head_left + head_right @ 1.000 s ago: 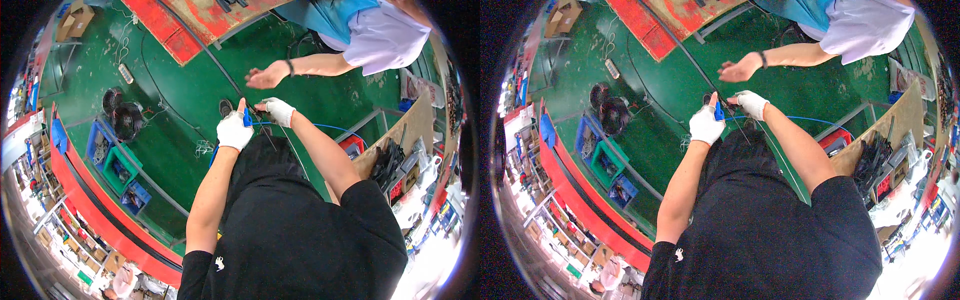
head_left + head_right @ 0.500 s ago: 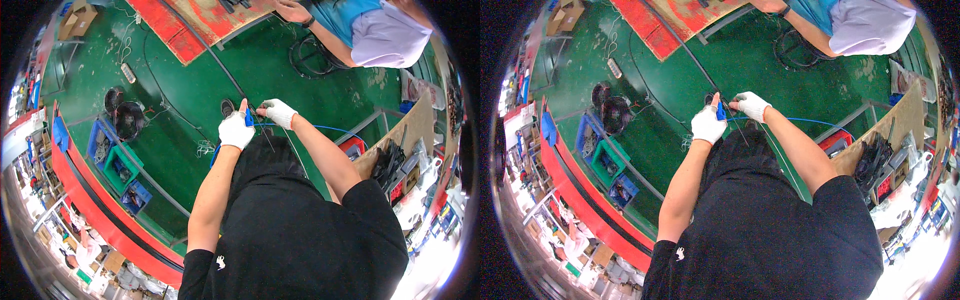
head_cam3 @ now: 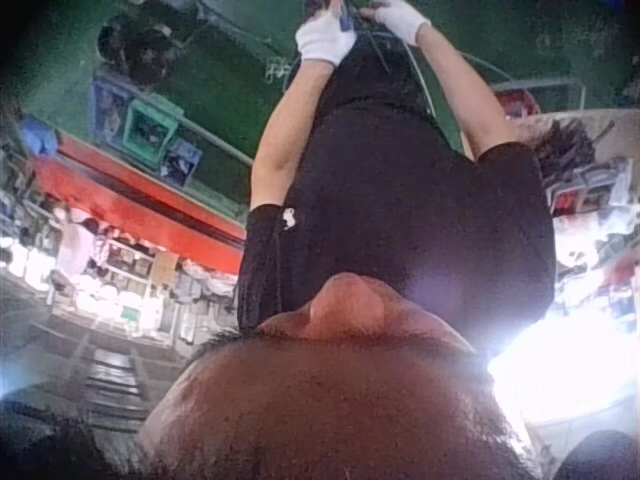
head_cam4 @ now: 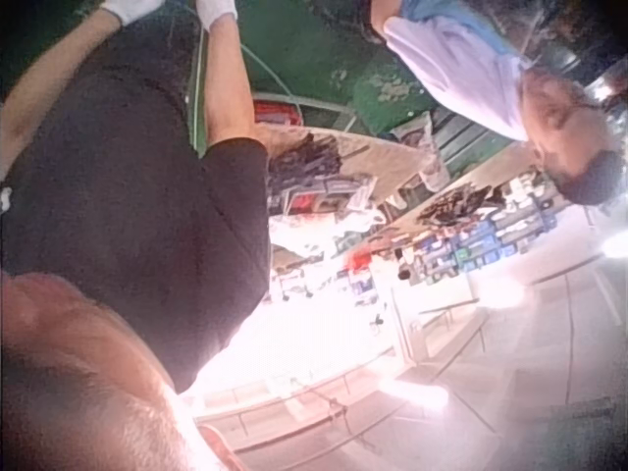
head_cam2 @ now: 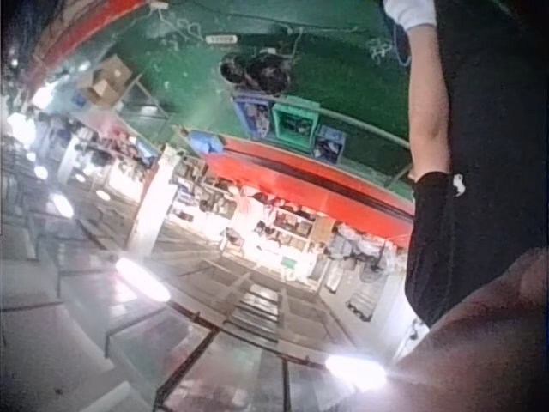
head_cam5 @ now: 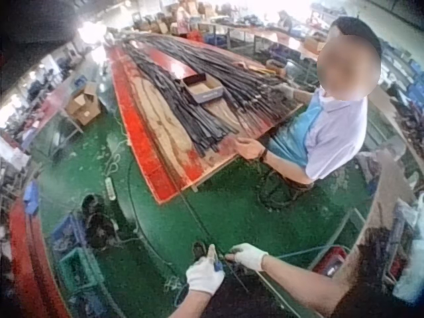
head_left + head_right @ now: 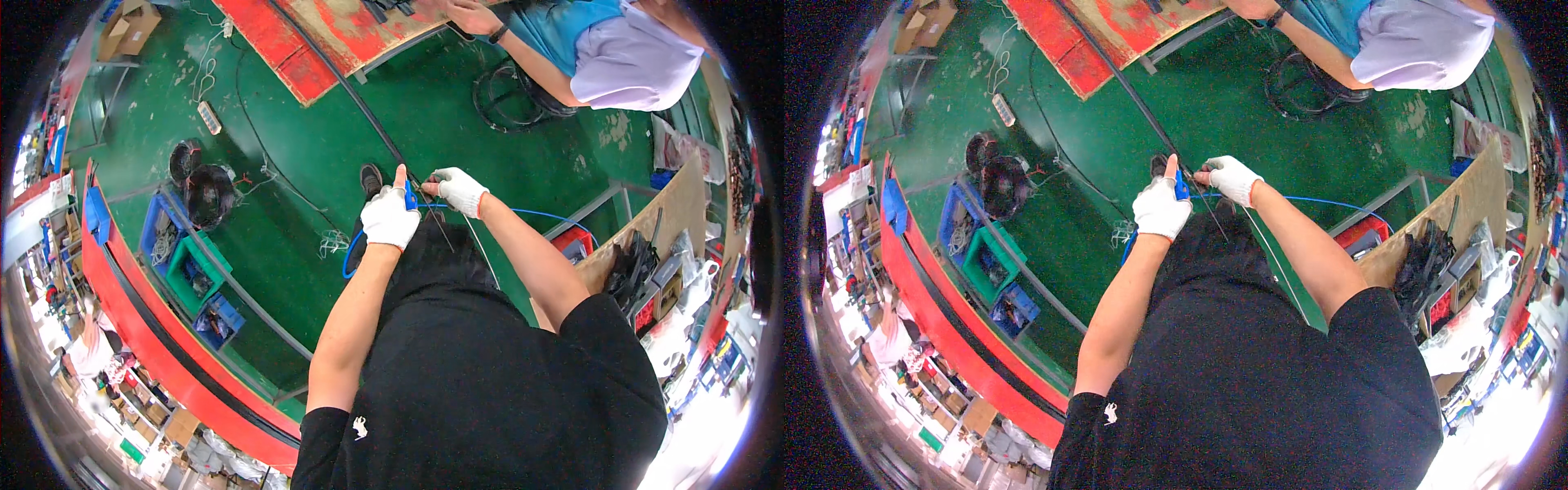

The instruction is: Assembling black rubber strips and attaching small components using handheld tools on a workshop table.

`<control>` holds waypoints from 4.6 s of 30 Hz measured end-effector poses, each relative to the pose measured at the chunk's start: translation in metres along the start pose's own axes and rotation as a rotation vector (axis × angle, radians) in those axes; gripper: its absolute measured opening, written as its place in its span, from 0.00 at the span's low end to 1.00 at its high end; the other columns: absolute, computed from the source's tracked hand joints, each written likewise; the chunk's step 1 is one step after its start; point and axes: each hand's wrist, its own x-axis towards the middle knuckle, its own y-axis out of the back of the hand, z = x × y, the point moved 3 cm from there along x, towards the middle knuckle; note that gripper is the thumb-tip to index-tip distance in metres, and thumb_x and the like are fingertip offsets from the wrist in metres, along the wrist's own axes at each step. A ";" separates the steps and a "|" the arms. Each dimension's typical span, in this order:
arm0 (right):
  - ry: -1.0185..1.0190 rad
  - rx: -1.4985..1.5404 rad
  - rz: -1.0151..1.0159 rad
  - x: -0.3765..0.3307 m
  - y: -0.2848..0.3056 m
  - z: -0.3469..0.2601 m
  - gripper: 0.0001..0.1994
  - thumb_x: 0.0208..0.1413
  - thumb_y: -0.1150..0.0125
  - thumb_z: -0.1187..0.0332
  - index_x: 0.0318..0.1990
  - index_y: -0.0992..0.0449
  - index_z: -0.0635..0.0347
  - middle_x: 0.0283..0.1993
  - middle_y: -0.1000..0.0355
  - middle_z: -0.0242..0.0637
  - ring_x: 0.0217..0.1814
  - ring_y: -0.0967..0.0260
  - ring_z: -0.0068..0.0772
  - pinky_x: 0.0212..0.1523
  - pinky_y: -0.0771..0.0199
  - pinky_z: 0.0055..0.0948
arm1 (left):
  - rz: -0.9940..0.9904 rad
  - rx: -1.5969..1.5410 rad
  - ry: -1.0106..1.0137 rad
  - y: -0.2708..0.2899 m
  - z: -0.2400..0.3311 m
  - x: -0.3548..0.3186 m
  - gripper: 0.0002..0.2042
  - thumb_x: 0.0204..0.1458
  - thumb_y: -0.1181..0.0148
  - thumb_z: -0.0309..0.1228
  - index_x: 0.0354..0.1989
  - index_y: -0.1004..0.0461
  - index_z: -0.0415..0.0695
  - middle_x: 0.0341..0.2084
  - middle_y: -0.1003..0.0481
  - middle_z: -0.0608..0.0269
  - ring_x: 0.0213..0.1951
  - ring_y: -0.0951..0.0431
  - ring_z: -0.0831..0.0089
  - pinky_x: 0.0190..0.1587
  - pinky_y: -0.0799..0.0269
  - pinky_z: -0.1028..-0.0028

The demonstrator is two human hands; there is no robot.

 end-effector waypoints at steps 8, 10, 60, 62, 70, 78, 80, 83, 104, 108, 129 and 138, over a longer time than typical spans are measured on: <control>-0.073 0.050 -0.023 -0.003 -0.005 0.017 0.26 0.62 0.29 0.53 0.54 0.19 0.72 0.49 0.19 0.42 0.52 0.25 0.33 0.56 0.26 0.34 | -0.041 -0.002 0.037 -0.001 0.000 0.000 0.38 0.54 0.38 0.39 0.77 0.38 0.59 0.44 0.17 0.47 0.40 0.15 0.47 0.44 0.19 0.54; -0.077 0.058 -0.039 -0.003 -0.004 0.012 0.28 0.61 0.28 0.52 0.55 0.19 0.72 0.51 0.20 0.43 0.54 0.25 0.35 0.58 0.26 0.33 | -0.031 -0.010 0.039 -0.002 -0.002 0.000 0.38 0.54 0.38 0.39 0.77 0.38 0.59 0.43 0.17 0.47 0.40 0.14 0.47 0.44 0.19 0.54; -0.037 -0.084 0.370 0.024 0.002 -0.024 0.15 0.71 0.39 0.59 0.45 0.21 0.66 0.32 0.23 0.37 0.33 0.27 0.28 0.36 0.28 0.32 | 0.072 -0.187 -0.110 0.145 -0.144 0.076 0.35 0.52 0.34 0.40 0.69 0.35 0.44 0.47 0.18 0.42 0.50 0.17 0.42 0.55 0.23 0.52; -0.024 -0.138 0.346 0.030 0.009 -0.020 0.18 0.70 0.39 0.57 0.48 0.20 0.68 0.37 0.18 0.41 0.38 0.21 0.32 0.41 0.24 0.35 | 0.121 -0.194 -0.098 0.154 -0.148 0.081 0.37 0.52 0.33 0.42 0.70 0.36 0.44 0.51 0.19 0.41 0.53 0.18 0.43 0.58 0.23 0.54; 0.058 -0.147 0.297 0.043 0.005 -0.016 0.19 0.70 0.40 0.55 0.47 0.18 0.66 0.36 0.18 0.41 0.37 0.23 0.36 0.42 0.26 0.39 | 0.255 -0.213 0.116 0.130 -0.160 0.024 0.32 0.52 0.36 0.39 0.68 0.35 0.49 0.48 0.18 0.44 0.50 0.17 0.45 0.56 0.22 0.54; 0.112 -0.054 0.359 0.069 0.024 0.032 0.24 0.70 0.40 0.53 0.56 0.20 0.69 0.41 0.17 0.45 0.39 0.21 0.35 0.41 0.23 0.39 | 0.246 -0.208 0.307 0.074 -0.164 -0.058 0.37 0.52 0.32 0.45 0.71 0.37 0.51 0.49 0.19 0.45 0.50 0.17 0.46 0.56 0.22 0.55; 0.073 -0.069 0.231 0.054 -0.016 -0.001 0.22 0.70 0.39 0.54 0.52 0.19 0.69 0.38 0.18 0.44 0.35 0.22 0.36 0.39 0.24 0.40 | 0.318 -0.211 0.362 0.070 -0.189 -0.091 0.38 0.51 0.31 0.43 0.72 0.37 0.52 0.50 0.19 0.45 0.50 0.17 0.46 0.57 0.22 0.55; 0.114 -0.050 0.269 0.061 -0.002 0.007 0.12 0.70 0.38 0.63 0.40 0.22 0.64 0.30 0.25 0.35 0.29 0.31 0.29 0.32 0.30 0.33 | 0.355 -0.258 0.294 0.086 -0.168 -0.071 0.38 0.50 0.31 0.40 0.72 0.38 0.52 0.51 0.20 0.46 0.51 0.17 0.46 0.57 0.22 0.56; 0.106 0.091 0.261 0.045 0.004 -0.013 0.15 0.71 0.38 0.59 0.46 0.20 0.66 0.32 0.24 0.32 0.31 0.31 0.26 0.33 0.30 0.32 | 0.134 -0.216 -0.110 0.097 -0.115 -0.005 0.35 0.51 0.33 0.37 0.69 0.34 0.48 0.48 0.18 0.43 0.51 0.17 0.46 0.56 0.22 0.56; 0.117 0.037 0.294 0.045 0.006 -0.007 0.16 0.70 0.38 0.57 0.44 0.19 0.64 0.31 0.24 0.32 0.31 0.30 0.27 0.33 0.31 0.33 | 0.099 -0.227 -0.115 0.103 -0.112 -0.007 0.35 0.50 0.31 0.38 0.69 0.33 0.47 0.48 0.18 0.42 0.52 0.17 0.45 0.56 0.22 0.56; 0.068 -0.051 0.318 0.044 -0.003 -0.014 0.16 0.70 0.40 0.57 0.41 0.19 0.64 0.32 0.22 0.37 0.33 0.28 0.31 0.36 0.29 0.37 | 0.110 -0.295 -0.057 0.087 -0.153 -0.009 0.36 0.50 0.30 0.39 0.70 0.34 0.47 0.52 0.19 0.43 0.54 0.18 0.46 0.58 0.22 0.56; 0.053 -0.053 0.339 0.028 -0.016 -0.031 0.16 0.70 0.40 0.58 0.41 0.18 0.63 0.32 0.21 0.38 0.35 0.26 0.33 0.40 0.28 0.37 | 0.131 -0.283 -0.021 0.075 -0.170 -0.005 0.36 0.50 0.31 0.39 0.70 0.34 0.49 0.54 0.20 0.46 0.56 0.18 0.47 0.60 0.23 0.58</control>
